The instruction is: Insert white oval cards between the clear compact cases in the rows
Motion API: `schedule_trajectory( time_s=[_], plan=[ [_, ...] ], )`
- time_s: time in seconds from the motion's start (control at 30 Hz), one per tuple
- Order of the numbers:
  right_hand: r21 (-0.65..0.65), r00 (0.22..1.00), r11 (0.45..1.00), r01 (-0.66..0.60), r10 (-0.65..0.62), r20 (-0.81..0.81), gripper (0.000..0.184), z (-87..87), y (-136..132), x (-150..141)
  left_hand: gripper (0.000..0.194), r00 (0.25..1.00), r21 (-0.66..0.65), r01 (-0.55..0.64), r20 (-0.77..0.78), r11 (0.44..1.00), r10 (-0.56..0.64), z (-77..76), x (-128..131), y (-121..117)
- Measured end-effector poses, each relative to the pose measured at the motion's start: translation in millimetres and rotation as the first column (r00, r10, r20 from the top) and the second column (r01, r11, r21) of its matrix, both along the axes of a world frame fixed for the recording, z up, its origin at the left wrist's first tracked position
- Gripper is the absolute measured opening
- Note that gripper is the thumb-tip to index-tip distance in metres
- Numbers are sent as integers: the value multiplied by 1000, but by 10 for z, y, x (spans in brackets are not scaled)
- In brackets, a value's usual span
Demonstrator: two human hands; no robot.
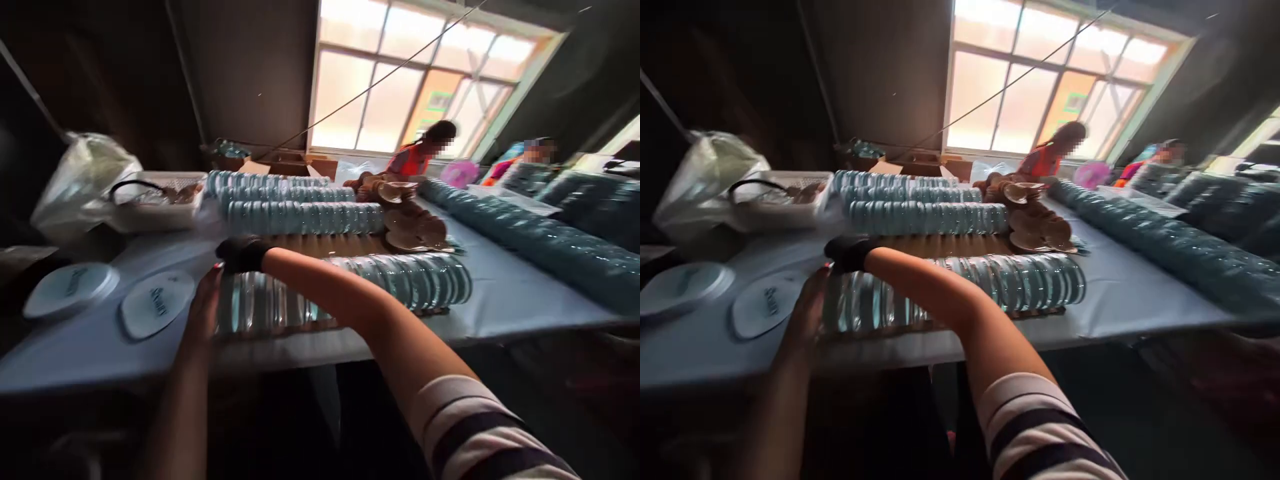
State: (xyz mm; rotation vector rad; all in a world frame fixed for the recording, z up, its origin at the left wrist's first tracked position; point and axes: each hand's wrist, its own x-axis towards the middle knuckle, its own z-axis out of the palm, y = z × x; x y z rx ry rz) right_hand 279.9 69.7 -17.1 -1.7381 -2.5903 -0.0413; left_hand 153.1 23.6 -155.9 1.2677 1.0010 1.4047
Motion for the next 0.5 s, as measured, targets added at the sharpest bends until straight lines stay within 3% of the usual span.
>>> schedule_trajectory(
  time_s=[0.07,0.2,0.33,0.5],
  plan=[
    [18,995,995,-95,94,27,28,11,-176,49,53,999,1,46,11,999,-46,20,32,16],
    [88,996,994,-67,72,-46,34,-150,-465,37,62,986,107,124,98,986,-135,-77,8,197],
    [124,1000,992,7,-5,-20,41,-474,-900,-95,47,994,124,112,0,986,-113,-98,-41,247],
    [14,999,999,-39,39,-4,45,-984,-1230,-290,42,994,106,113,-14,988,-112,-33,-42,203]
  ],
)
